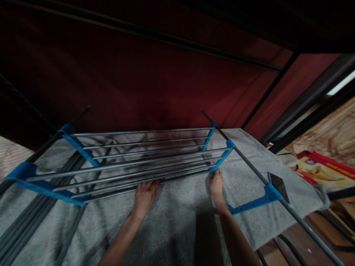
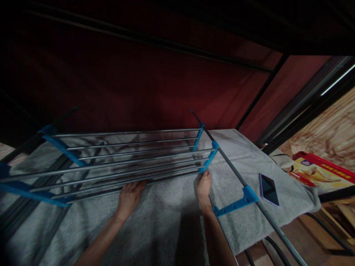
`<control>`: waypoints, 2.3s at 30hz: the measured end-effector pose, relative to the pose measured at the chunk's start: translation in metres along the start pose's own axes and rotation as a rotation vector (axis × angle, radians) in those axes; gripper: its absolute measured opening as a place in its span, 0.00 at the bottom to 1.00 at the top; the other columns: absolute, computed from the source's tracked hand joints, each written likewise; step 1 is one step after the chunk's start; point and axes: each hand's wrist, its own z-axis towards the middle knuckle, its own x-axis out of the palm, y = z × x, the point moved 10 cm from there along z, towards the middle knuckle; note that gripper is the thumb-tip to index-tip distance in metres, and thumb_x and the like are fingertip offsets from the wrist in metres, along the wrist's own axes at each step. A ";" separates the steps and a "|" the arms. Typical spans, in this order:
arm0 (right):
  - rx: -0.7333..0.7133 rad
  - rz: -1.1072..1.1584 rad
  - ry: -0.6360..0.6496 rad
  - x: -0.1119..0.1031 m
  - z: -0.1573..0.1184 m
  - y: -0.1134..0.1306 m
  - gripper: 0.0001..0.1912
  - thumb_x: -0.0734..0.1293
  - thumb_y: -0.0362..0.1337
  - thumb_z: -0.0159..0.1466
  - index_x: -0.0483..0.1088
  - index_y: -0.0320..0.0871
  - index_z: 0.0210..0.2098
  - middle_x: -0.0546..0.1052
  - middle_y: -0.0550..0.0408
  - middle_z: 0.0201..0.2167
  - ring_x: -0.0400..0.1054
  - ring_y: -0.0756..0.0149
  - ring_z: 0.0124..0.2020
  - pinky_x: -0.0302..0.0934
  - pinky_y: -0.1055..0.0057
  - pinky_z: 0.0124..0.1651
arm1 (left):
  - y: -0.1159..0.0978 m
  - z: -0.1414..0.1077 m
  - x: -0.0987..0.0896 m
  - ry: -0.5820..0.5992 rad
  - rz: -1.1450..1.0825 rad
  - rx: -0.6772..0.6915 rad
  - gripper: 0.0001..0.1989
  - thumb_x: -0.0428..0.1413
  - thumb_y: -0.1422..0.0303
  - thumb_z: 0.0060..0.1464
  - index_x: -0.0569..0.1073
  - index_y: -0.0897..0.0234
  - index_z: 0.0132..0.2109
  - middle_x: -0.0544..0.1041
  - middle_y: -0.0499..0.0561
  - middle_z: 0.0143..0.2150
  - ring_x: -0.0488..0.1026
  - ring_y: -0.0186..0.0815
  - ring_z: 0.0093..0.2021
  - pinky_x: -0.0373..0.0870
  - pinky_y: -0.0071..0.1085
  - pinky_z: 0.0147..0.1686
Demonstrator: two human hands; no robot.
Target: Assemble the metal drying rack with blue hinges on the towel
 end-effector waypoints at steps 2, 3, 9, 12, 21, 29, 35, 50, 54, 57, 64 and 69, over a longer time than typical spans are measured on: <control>0.012 -0.014 -0.011 -0.001 0.000 -0.001 0.17 0.55 0.28 0.62 0.69 0.38 0.46 0.73 0.45 0.37 0.67 0.57 0.37 0.67 0.56 0.46 | 0.000 0.000 0.000 0.000 0.012 0.004 0.19 0.46 0.73 0.65 0.80 0.57 0.53 0.83 0.55 0.45 0.77 0.45 0.42 0.69 0.41 0.43; 0.017 -0.020 -0.016 -0.001 0.000 -0.001 0.17 0.55 0.29 0.62 0.69 0.37 0.46 0.73 0.44 0.37 0.67 0.57 0.37 0.67 0.56 0.46 | 0.000 0.000 0.000 -0.002 0.014 0.006 0.19 0.47 0.73 0.65 0.80 0.57 0.53 0.83 0.55 0.46 0.77 0.45 0.42 0.68 0.41 0.42; 0.016 -0.013 -0.020 -0.002 0.003 -0.002 0.15 0.57 0.28 0.61 0.70 0.39 0.44 0.73 0.46 0.36 0.68 0.58 0.36 0.67 0.58 0.45 | -0.002 -0.001 -0.003 -0.039 -0.020 0.042 0.19 0.47 0.73 0.65 0.79 0.58 0.54 0.82 0.54 0.47 0.77 0.45 0.44 0.68 0.40 0.44; 0.023 -0.009 -0.022 -0.002 0.004 -0.003 0.15 0.57 0.29 0.61 0.70 0.39 0.44 0.73 0.47 0.35 0.68 0.59 0.35 0.67 0.59 0.44 | -0.002 -0.001 -0.003 -0.041 -0.008 0.035 0.19 0.47 0.73 0.65 0.79 0.57 0.54 0.82 0.55 0.45 0.76 0.43 0.42 0.68 0.39 0.42; 0.074 -0.025 -0.039 -0.003 -0.003 0.001 0.15 0.55 0.30 0.62 0.69 0.39 0.44 0.73 0.44 0.36 0.68 0.54 0.37 0.65 0.58 0.45 | -0.004 0.000 -0.005 -0.033 0.003 0.032 0.19 0.47 0.74 0.64 0.80 0.58 0.52 0.82 0.55 0.44 0.76 0.43 0.42 0.67 0.40 0.43; 0.114 -0.028 -0.021 0.000 -0.007 0.001 0.18 0.56 0.29 0.59 0.69 0.36 0.47 0.72 0.42 0.38 0.69 0.50 0.40 0.63 0.54 0.47 | -0.006 0.000 -0.006 -0.039 0.032 0.035 0.18 0.48 0.75 0.64 0.80 0.59 0.52 0.82 0.55 0.44 0.76 0.44 0.40 0.67 0.40 0.42; 0.147 -0.017 -0.014 0.003 -0.007 -0.001 0.20 0.56 0.29 0.59 0.69 0.34 0.48 0.73 0.38 0.40 0.69 0.47 0.43 0.62 0.52 0.50 | -0.007 -0.002 -0.004 -0.054 0.065 0.046 0.18 0.49 0.75 0.64 0.80 0.59 0.52 0.82 0.54 0.44 0.76 0.45 0.41 0.66 0.41 0.43; 0.191 0.024 0.014 -0.001 -0.009 -0.001 0.14 0.57 0.31 0.57 0.68 0.42 0.41 0.71 0.49 0.36 0.66 0.56 0.41 0.61 0.61 0.47 | -0.005 -0.003 -0.003 -0.054 -0.029 0.014 0.16 0.48 0.72 0.67 0.78 0.62 0.53 0.81 0.56 0.45 0.76 0.46 0.46 0.67 0.43 0.49; 0.208 0.009 0.017 -0.004 -0.012 0.002 0.19 0.57 0.31 0.58 0.68 0.41 0.47 0.73 0.48 0.40 0.68 0.55 0.45 0.60 0.62 0.48 | -0.002 -0.001 0.000 -0.036 -0.062 -0.017 0.16 0.48 0.66 0.69 0.78 0.62 0.52 0.82 0.56 0.45 0.76 0.46 0.45 0.68 0.43 0.48; 0.195 0.007 0.043 -0.004 -0.012 0.004 0.21 0.58 0.30 0.57 0.68 0.41 0.49 0.74 0.46 0.42 0.69 0.55 0.47 0.60 0.64 0.49 | -0.001 0.001 -0.002 -0.062 -0.086 -0.020 0.16 0.47 0.64 0.69 0.77 0.62 0.54 0.81 0.56 0.48 0.75 0.46 0.49 0.68 0.44 0.50; 0.168 -0.002 0.116 -0.006 -0.012 0.007 0.21 0.57 0.32 0.58 0.67 0.40 0.50 0.74 0.43 0.44 0.69 0.52 0.49 0.61 0.60 0.51 | 0.006 -0.014 -0.018 -0.092 0.013 -0.095 0.18 0.48 0.66 0.68 0.73 0.63 0.59 0.79 0.57 0.53 0.73 0.45 0.53 0.64 0.46 0.58; 0.162 -0.015 0.162 -0.001 -0.014 0.001 0.19 0.57 0.37 0.59 0.67 0.41 0.49 0.73 0.42 0.44 0.69 0.48 0.49 0.62 0.56 0.51 | 0.043 -0.043 -0.045 -0.076 0.142 -0.285 0.18 0.47 0.68 0.68 0.72 0.63 0.60 0.77 0.58 0.54 0.71 0.46 0.55 0.62 0.49 0.61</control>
